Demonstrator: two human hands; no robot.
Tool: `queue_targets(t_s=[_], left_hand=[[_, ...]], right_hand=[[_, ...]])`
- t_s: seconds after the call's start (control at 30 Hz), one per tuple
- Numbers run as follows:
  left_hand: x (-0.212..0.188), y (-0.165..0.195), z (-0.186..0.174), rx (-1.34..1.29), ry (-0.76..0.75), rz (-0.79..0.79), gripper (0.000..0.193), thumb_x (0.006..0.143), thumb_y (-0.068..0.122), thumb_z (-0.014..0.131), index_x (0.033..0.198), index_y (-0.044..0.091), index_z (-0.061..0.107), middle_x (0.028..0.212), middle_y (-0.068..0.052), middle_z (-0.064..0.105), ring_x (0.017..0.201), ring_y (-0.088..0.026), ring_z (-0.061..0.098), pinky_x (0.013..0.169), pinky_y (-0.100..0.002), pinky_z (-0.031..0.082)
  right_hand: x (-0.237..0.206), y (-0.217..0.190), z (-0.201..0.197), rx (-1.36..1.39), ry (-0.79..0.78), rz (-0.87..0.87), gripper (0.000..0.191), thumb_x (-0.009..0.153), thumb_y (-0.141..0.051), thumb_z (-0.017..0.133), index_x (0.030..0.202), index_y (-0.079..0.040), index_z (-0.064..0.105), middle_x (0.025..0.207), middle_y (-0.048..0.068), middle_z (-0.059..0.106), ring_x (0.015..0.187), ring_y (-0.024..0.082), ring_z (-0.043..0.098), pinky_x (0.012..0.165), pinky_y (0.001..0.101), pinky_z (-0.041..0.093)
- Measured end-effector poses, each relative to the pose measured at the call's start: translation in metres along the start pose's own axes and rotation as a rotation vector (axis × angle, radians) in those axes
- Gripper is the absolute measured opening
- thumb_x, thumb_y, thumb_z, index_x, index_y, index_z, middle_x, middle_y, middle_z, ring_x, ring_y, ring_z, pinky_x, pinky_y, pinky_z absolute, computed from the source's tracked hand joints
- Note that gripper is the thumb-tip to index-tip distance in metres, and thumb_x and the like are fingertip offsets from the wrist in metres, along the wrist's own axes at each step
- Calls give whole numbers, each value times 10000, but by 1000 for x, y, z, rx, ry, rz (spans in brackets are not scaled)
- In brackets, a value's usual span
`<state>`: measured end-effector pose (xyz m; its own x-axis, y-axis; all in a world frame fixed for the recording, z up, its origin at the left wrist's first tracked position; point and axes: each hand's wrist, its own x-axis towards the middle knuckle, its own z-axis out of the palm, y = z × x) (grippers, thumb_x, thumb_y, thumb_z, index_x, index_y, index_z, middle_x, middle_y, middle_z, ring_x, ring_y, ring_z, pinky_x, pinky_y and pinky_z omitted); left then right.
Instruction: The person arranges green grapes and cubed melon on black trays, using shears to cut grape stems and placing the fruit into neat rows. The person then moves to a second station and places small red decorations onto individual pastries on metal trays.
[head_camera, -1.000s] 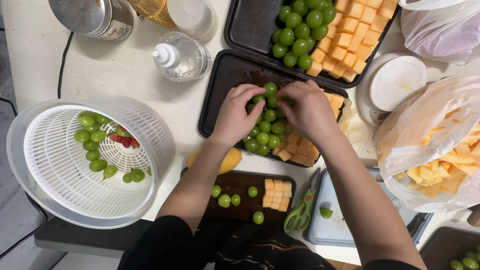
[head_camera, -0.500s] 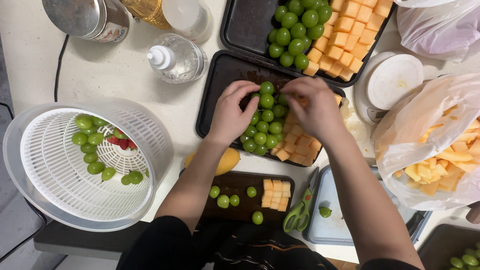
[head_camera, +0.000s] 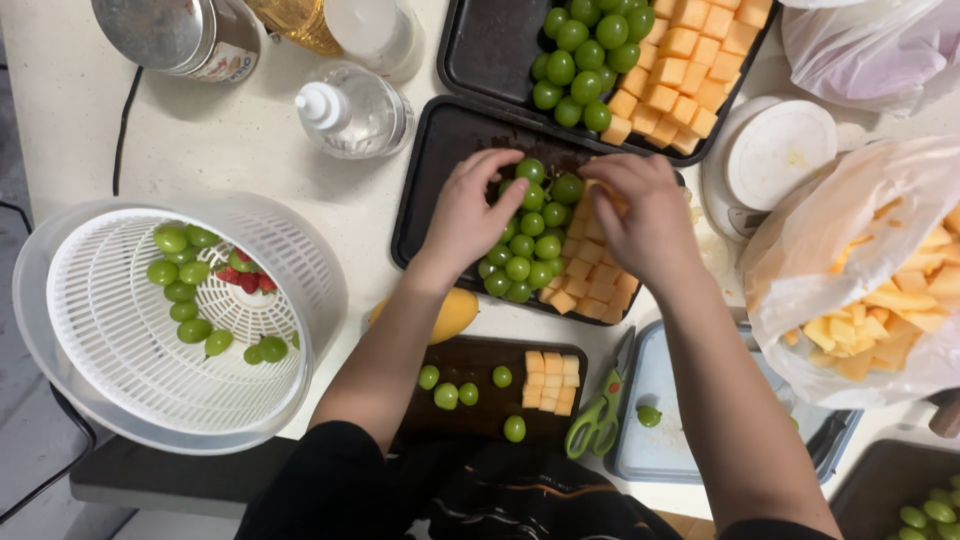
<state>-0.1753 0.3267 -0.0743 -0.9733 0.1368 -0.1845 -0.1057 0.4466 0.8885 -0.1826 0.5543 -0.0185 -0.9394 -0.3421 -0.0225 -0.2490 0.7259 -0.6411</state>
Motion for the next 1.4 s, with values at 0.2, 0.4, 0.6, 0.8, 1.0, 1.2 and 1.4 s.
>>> queue_targets(t_s=[0.2,0.4,0.6,0.8,1.0,1.2,1.4], left_hand=[[-35,21,-21,-38,177,162,250,1001,171,706,1213,41,692,1272,-107,681,1113,-244,681,920,-327,557],[-142,43,-31,-108,147,205,195,1013,93,703,1199,35,694,1232,-93,698,1119,-221,701,980,-316,572],[-247,22,-34,200,-61,128,313,917,138,779,1209,64,697,1263,-105,662,1169,-293,629,1008,-387,520],[-298,-9,-13,651,-39,106,481,745,161,850,1198,94,702,1274,-117,567,1142,-343,558,968,-446,484],[-304,-9,5,593,128,40,417,767,147,868,1154,112,714,1157,-65,605,1100,-302,604,911,-410,526],[-321,7,12,-199,225,-263,427,859,93,793,1268,68,670,1121,-91,717,974,-182,710,859,-291,585],[-359,9,35,-912,157,-200,419,941,14,677,1354,12,611,1226,-119,706,1105,-174,692,950,-321,587]], right_hand=[[-90,-11,-30,91,130,214,147,980,-102,697,1118,-82,743,1107,77,737,927,232,639,753,353,507],[-237,-27,-16,179,155,503,137,987,-112,691,1102,-82,760,1030,72,740,778,159,604,640,291,455],[-346,-55,29,280,126,588,165,949,-118,696,1091,-55,750,992,88,742,722,164,610,602,289,466],[-368,-85,51,303,20,321,179,930,-141,712,1080,-46,736,954,113,732,762,213,667,638,319,521],[-376,-94,39,289,-92,161,189,926,-152,706,1081,-51,740,966,114,738,800,254,683,636,352,539],[-391,-61,31,297,-145,156,203,911,-164,714,1080,-54,743,963,104,735,732,228,666,664,323,534],[-413,-37,43,587,-225,292,224,948,-155,711,1140,-41,737,978,64,772,830,122,686,763,278,541]])
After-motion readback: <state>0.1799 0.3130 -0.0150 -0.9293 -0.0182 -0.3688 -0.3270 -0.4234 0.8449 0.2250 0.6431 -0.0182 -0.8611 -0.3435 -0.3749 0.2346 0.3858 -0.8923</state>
